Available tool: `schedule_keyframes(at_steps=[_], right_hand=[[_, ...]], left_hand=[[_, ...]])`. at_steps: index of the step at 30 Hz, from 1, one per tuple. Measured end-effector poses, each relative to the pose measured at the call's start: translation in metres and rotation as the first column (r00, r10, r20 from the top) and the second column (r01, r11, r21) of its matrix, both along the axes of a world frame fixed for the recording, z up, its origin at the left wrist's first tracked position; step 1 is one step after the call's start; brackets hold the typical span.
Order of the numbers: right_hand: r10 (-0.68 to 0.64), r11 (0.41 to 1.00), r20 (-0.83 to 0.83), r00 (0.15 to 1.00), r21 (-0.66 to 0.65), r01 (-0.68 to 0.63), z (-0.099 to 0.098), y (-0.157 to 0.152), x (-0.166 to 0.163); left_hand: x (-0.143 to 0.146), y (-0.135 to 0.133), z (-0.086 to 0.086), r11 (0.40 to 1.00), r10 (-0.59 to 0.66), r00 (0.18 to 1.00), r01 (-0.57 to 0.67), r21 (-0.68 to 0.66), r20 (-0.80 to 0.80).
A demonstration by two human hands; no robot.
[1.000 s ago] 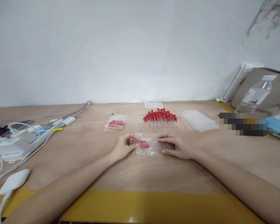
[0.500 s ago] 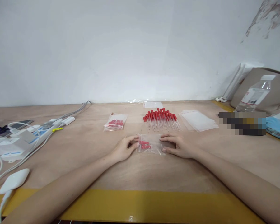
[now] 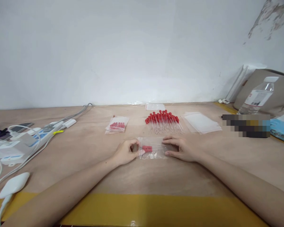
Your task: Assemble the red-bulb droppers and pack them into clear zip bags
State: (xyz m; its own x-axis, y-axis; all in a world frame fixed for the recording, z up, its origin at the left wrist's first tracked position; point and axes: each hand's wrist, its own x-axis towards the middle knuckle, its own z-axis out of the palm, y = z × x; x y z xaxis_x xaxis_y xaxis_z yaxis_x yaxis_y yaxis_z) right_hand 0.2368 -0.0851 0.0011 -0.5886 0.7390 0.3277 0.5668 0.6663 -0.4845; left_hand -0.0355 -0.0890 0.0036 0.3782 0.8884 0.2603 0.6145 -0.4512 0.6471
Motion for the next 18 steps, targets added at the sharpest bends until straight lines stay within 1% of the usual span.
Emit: schedule_keyframes(at_steps=[3, 5, 6, 8, 10, 13, 16, 18], right_hand=[[0.004, 1.000, 0.011, 1.000, 0.002, -0.004, 0.000, 0.000, 0.000], [0.007, 1.000, 0.020, 1.000, 0.000, -0.007, 0.000, 0.000, 0.000], [0.009, 1.000, 0.022, 1.000, -0.001, -0.009, -0.001, 0.000, 0.000], [0.011, 1.000, 0.017, 1.000, 0.000, -0.011, -0.002, 0.001, 0.001], [0.015, 1.000, 0.009, 1.000, 0.008, -0.015, -0.004, 0.002, 0.001], [0.022, 1.000, 0.002, 1.000, 0.020, -0.022, -0.005, 0.003, 0.001], [0.026, 0.999, 0.001, 1.000, 0.023, -0.026, -0.006, 0.003, 0.000], [0.025, 1.000, 0.006, 1.000, 0.019, -0.025, -0.005, 0.002, 0.000]], left_hand=[[0.000, 0.001, 0.000, 1.000, 0.004, 1.000, -0.004, -0.002, 0.015], [-0.003, 0.009, 0.000, 0.997, -0.026, 0.997, 0.031, -0.068, 0.072], [-0.006, 0.016, 0.001, 0.993, -0.031, 0.994, 0.043, -0.112, 0.104], [-0.009, 0.034, 0.006, 0.984, -0.001, 0.988, 0.028, -0.173, 0.155], [-0.006, 0.056, 0.014, 0.987, 0.067, 0.981, -0.038, -0.157, 0.181], [0.016, 0.094, 0.028, 0.984, 0.172, 0.973, -0.164, -0.068, 0.151], [0.048, 0.131, 0.034, 0.974, 0.222, 0.961, -0.209, -0.090, 0.164], [0.066, 0.152, 0.031, 0.965, 0.251, 0.951, -0.230, -0.128, 0.182]])
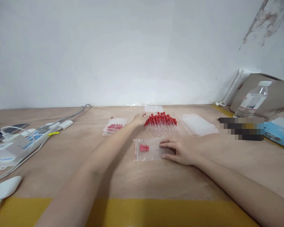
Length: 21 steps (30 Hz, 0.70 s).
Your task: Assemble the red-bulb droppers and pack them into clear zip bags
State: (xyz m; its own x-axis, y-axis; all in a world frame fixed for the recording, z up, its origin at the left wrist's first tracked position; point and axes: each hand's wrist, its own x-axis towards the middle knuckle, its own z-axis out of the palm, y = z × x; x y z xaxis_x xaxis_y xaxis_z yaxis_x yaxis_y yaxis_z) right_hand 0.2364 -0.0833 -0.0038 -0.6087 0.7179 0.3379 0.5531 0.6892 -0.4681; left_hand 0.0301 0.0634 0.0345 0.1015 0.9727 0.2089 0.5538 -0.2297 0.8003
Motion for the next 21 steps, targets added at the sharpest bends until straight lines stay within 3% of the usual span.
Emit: schedule_keyframes(at_steps=[3, 7, 12, 17, 21], right_hand=[[-0.005, 1.000, 0.003, 1.000, -0.001, 0.005, 0.001, -0.001, -0.001], [0.005, 1.000, -0.003, 1.000, -0.001, -0.005, 0.001, -0.001, -0.001], [0.005, 1.000, -0.012, 1.000, -0.015, -0.005, 0.000, 0.000, 0.000], [0.000, 1.000, -0.009, 1.000, -0.007, 0.000, 0.000, 0.000, 0.000], [-0.006, 1.000, -0.004, 1.000, -0.015, 0.006, 0.000, -0.001, 0.000]], left_hand=[[0.016, 0.021, -0.010, 0.996, 0.030, 0.998, -0.026, -0.085, 0.046], [0.022, 0.031, -0.019, 0.982, 0.090, 0.982, -0.060, -0.178, 0.167], [0.013, 0.028, -0.009, 0.980, 0.125, 0.908, -0.051, -0.191, 0.400], [-0.022, 0.005, 0.005, 0.996, 0.068, 0.812, -0.018, -0.091, 0.579], [-0.067, -0.041, 0.005, 0.997, 0.038, 0.711, -0.076, 0.023, 0.703]])
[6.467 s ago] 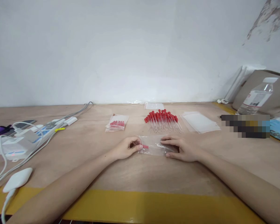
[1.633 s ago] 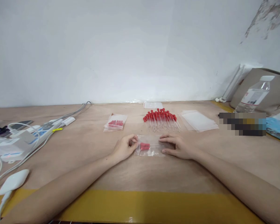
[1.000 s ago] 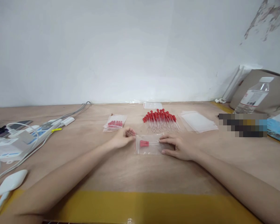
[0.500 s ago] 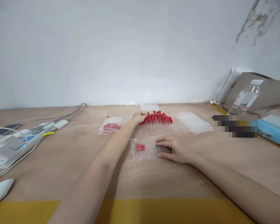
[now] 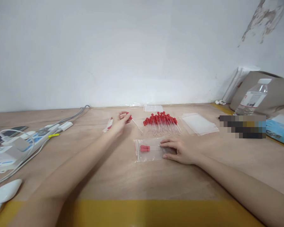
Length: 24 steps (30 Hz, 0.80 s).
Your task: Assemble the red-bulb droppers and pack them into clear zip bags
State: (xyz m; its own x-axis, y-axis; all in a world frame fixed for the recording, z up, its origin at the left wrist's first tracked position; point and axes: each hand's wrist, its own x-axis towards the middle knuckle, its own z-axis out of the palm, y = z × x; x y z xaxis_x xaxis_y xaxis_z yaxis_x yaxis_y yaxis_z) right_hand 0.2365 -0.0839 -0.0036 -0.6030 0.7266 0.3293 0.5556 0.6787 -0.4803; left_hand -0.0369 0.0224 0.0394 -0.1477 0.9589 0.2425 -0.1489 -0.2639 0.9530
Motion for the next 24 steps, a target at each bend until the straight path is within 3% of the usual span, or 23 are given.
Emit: schedule_keyframes(at_steps=[4, 7, 17, 24], right_hand=[[-0.004, 1.000, -0.001, 1.000, -0.013, 0.004, 0.000, 0.000, 0.000], [-0.007, 1.000, 0.005, 1.000, -0.015, 0.007, 0.000, 0.000, 0.000], [-0.002, 1.000, -0.011, 1.000, -0.020, 0.002, -0.002, 0.001, 0.001], [-0.004, 1.000, -0.006, 1.000, -0.019, 0.004, 0.001, 0.000, 0.000]], left_hand=[[-0.041, -0.054, -0.013, 1.000, -0.017, 1.000, 0.017, -0.018, 0.022], [-0.055, -0.077, -0.022, 0.999, -0.002, 0.999, 0.004, -0.052, 0.044], [-0.031, -0.079, -0.034, 0.998, -0.009, 0.998, 0.013, -0.062, 0.060], [-0.028, -0.086, -0.035, 0.999, -0.015, 0.994, 0.011, -0.045, -0.108]])
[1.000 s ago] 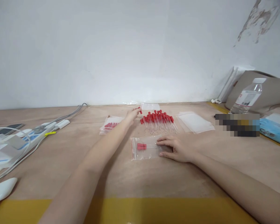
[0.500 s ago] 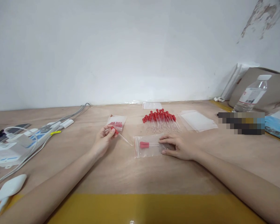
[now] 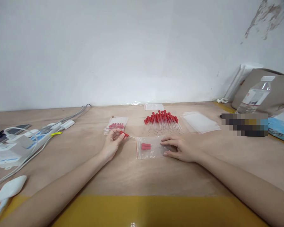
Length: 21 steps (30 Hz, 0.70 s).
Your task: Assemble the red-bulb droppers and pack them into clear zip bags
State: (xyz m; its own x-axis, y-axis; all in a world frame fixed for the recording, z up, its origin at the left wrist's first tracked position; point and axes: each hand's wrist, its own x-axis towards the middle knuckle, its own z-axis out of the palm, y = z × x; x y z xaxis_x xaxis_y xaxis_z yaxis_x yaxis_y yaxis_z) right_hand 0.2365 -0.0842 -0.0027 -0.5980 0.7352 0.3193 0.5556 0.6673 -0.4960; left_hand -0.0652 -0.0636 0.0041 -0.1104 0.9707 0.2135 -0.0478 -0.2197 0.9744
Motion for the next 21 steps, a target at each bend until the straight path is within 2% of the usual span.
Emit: schedule_keyframes(at_steps=[2, 6, 9, 14, 19, 21], right_hand=[[0.003, 1.000, 0.000, 1.000, 0.011, -0.003, -0.001, 0.000, 0.000], [0.008, 1.000, 0.001, 1.000, 0.026, -0.008, -0.002, 0.001, 0.000], [0.003, 0.999, -0.003, 1.000, 0.038, -0.003, -0.002, 0.001, 0.000], [-0.018, 0.999, 0.002, 1.000, 0.051, 0.018, 0.000, 0.000, 0.000], [-0.037, 0.997, 0.011, 0.999, 0.067, 0.036, 0.002, -0.001, 0.000], [-0.046, 0.997, 0.026, 0.999, 0.057, 0.044, 0.002, -0.001, 0.001]], left_hand=[[0.002, -0.004, -0.001, 0.998, -0.048, 0.987, 0.044, -0.034, -0.151], [0.010, -0.009, -0.003, 0.989, -0.147, 0.894, 0.148, -0.031, -0.423], [0.019, -0.008, -0.006, 0.989, -0.141, 0.864, 0.147, -0.025, -0.484], [0.032, -0.004, -0.012, 0.994, -0.090, 0.889, 0.109, 0.016, -0.448], [0.031, -0.010, -0.016, 0.992, -0.073, 0.743, 0.123, 0.029, -0.666], [0.028, -0.012, -0.015, 0.984, -0.056, 0.706, 0.159, 0.080, -0.706]])
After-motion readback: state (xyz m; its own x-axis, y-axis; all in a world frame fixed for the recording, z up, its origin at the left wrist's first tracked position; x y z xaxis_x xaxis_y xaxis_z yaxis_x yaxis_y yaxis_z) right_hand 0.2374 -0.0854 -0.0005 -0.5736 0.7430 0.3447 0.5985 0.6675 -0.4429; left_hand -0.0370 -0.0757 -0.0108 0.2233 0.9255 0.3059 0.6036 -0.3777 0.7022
